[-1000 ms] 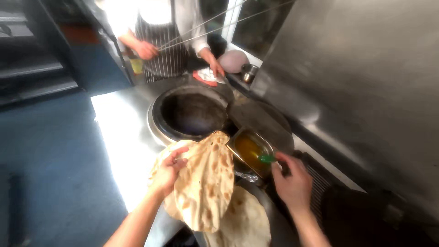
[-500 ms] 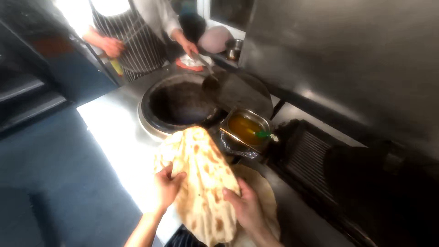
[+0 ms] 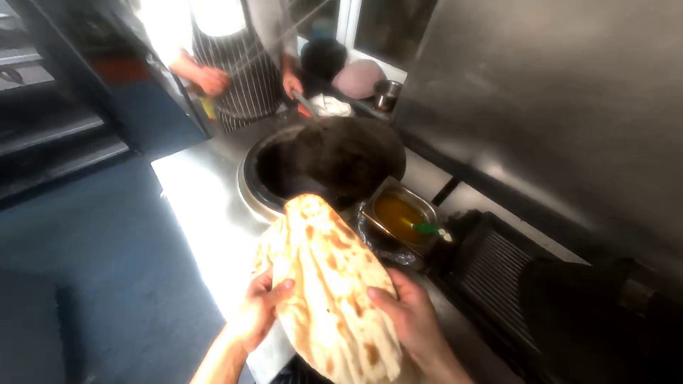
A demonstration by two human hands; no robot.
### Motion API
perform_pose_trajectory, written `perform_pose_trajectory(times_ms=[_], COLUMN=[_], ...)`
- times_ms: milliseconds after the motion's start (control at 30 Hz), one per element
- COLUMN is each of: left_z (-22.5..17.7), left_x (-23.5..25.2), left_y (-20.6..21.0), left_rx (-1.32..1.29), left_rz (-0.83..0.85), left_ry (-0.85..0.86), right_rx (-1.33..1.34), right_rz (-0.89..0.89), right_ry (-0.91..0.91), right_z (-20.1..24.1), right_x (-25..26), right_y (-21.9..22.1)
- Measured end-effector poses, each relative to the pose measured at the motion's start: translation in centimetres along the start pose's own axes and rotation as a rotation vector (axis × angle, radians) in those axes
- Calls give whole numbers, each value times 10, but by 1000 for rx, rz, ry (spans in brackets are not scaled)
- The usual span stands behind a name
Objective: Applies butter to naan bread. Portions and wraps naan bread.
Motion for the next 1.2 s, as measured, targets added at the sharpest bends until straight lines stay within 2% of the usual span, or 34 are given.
perform_pose_trajectory(times_ms=[200,333,500,600,667,767,833,867,967,1000,1033,1100,1200], left_z=[16,21,16,7,2,-2,-3,-3,5,7,8,2,-22], left_x=[-19,-18,-7,-10,-12,-11,-12,-12,-4,-1,1,5,-1], left_y=[10,30,73,100,107,101,85,74,30,17,5,-18,-48], left_rx=[-278,-223,-205,-243,-127,98,40,-54,-342,-391,-416,-400,-198], left_rz=[170,282,436,394,323,177,143,175,417,437,396,162,-378], left_ry=[34,100,93,5,-14,-7,25,51,161,173,168,141,193], right_rx=[-20,34,132,181,146,6,-7,8,66,72,61,-16,-283], right_rz=[-2,-21,-96,-213,-279,-297,-256,-222,-76,-30,11,56,16], right_ry=[40,114,31,11,-19,-33,-22,-25,-39,-44,-55,-115,-309], right_z=[17,33,44,42,39,41,43,44,48,49,51,58,71], right_x=[-8,-23,-45,-54,-55,-47,-38,-31,-4,7,17,37,57], right_y=[-19,-46,-89,-98,-94,-77,-63,-56,-29,-17,-3,28,79])
Point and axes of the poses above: each hand's wrist, its own x-axis towards the middle knuckle, its own y-axis out of the palm, z = x × y, the point moved 1 cm from there along x, towards the middle knuckle, and after that the axes turned 11 degrees about x, right-handed, at the moved point
